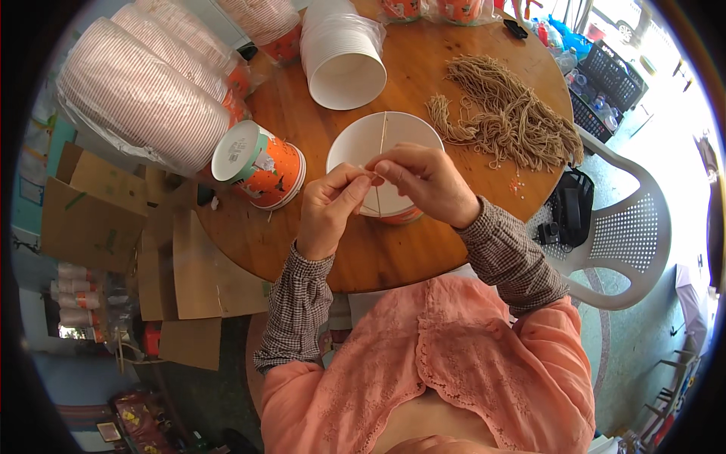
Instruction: Threading twine through small decorative buckets to create handles.
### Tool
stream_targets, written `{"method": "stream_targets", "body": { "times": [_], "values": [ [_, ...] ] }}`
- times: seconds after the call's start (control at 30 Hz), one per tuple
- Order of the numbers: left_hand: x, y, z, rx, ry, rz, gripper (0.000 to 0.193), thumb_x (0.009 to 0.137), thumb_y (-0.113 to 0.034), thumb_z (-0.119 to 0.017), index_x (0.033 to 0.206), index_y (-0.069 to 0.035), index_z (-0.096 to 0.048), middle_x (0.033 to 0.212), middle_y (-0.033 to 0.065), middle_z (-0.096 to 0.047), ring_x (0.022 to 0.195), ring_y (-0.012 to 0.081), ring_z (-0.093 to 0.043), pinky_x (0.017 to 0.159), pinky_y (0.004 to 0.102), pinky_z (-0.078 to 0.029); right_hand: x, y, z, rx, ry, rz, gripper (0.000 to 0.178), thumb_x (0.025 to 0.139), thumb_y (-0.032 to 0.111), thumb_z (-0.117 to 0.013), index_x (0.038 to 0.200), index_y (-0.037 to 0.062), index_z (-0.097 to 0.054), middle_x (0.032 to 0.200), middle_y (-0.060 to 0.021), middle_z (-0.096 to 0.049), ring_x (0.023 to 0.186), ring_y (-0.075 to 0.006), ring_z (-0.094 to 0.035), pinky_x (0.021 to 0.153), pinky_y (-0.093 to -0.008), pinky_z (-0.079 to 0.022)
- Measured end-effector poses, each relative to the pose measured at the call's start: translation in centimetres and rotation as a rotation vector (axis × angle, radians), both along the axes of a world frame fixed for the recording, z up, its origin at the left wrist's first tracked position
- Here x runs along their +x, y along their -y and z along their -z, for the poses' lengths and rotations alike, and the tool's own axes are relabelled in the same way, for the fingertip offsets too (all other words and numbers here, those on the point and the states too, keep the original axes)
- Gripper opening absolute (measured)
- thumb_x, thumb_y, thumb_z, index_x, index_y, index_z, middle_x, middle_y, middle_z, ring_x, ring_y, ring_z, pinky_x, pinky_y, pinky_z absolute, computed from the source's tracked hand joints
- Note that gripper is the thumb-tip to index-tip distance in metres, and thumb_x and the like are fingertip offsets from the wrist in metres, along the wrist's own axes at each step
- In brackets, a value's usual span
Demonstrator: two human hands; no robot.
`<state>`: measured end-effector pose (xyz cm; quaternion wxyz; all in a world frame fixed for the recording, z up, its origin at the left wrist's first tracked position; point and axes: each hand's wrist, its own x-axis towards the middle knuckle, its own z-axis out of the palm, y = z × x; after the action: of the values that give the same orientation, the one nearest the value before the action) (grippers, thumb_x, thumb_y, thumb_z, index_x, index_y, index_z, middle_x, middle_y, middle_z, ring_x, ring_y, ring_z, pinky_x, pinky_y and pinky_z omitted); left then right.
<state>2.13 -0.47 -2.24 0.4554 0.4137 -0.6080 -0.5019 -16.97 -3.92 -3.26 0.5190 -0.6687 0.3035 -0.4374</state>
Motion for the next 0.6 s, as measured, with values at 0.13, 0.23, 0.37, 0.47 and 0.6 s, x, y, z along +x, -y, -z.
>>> {"method": "stream_targets", "body": {
  "times": [0.13, 0.23, 0.37, 0.47, 0.6],
  "values": [
    [-0.6, 0.2, 0.3, -0.082, -0.075, -0.078, 0.014, 0.096, -0.010, -0.059, 0.095, 0.001, -0.067, 0.074, -0.0041, -0.054, 0.065, 0.0015, -0.044, 0.057, 0.0175, -0.036, 0.1, 0.0, 0.6, -0.229, -0.005, 0.044, 0.016, 0.091, 0.012, -0.064, 0.101, -0.0011, -0.068, 0.081, -0.0028, -0.068, 0.069, -0.0063, -0.060, 0.062, -0.0225, -0.050],
    [-0.8, -0.1, 0.4, -0.209, 0.087, -0.171, 0.013, 0.095, -0.009, -0.060, 0.094, 0.002, -0.066, 0.078, -0.0021, -0.057, 0.067, 0.0023, -0.048, 0.058, 0.0183, -0.039, 0.0, -0.5, 0.3, -0.206, -0.102, 0.112, 0.013, 0.088, 0.011, -0.068, 0.096, -0.0001, -0.069, 0.081, -0.0035, -0.067, 0.071, -0.0069, -0.061, 0.061, -0.0231, -0.050],
    [-0.7, -0.2, 0.4, -0.306, 0.201, -0.227, 0.011, 0.094, -0.007, -0.061, 0.095, 0.003, -0.066, 0.086, 0.0011, -0.061, 0.069, 0.0035, -0.052, 0.059, 0.0193, -0.042, 0.4, -0.8, 0.3, -0.305, -0.180, 0.208, 0.009, 0.085, 0.007, -0.071, 0.091, 0.0015, -0.069, 0.081, -0.0042, -0.066, 0.071, -0.0102, -0.062, 0.061, -0.0238, -0.051],
    [-0.5, 0.0, 0.2, -0.229, 0.152, -0.213, 0.013, 0.094, -0.009, -0.061, 0.096, 0.003, -0.067, 0.085, 0.0010, -0.062, 0.066, 0.0039, -0.052, 0.057, 0.0188, -0.042, 0.9, -0.7, 0.3, -0.361, -0.082, 0.283, 0.009, 0.083, 0.005, -0.071, 0.091, 0.0030, -0.069, 0.084, -0.0046, -0.065, 0.069, -0.0124, -0.063, 0.061, -0.0247, -0.051],
    [-0.7, -0.1, 0.2, -0.198, 0.071, -0.186, 0.016, 0.095, -0.011, -0.061, 0.098, 0.003, -0.067, 0.083, 0.0012, -0.063, 0.062, 0.0042, -0.052, 0.055, 0.0186, -0.043, 1.1, -0.3, 1.0, -0.457, 0.004, 0.255, 0.011, 0.081, 0.002, -0.072, 0.092, 0.0039, -0.069, 0.088, -0.0045, -0.065, 0.068, -0.0143, -0.064, 0.060, -0.0257, -0.052]
  ]
}}
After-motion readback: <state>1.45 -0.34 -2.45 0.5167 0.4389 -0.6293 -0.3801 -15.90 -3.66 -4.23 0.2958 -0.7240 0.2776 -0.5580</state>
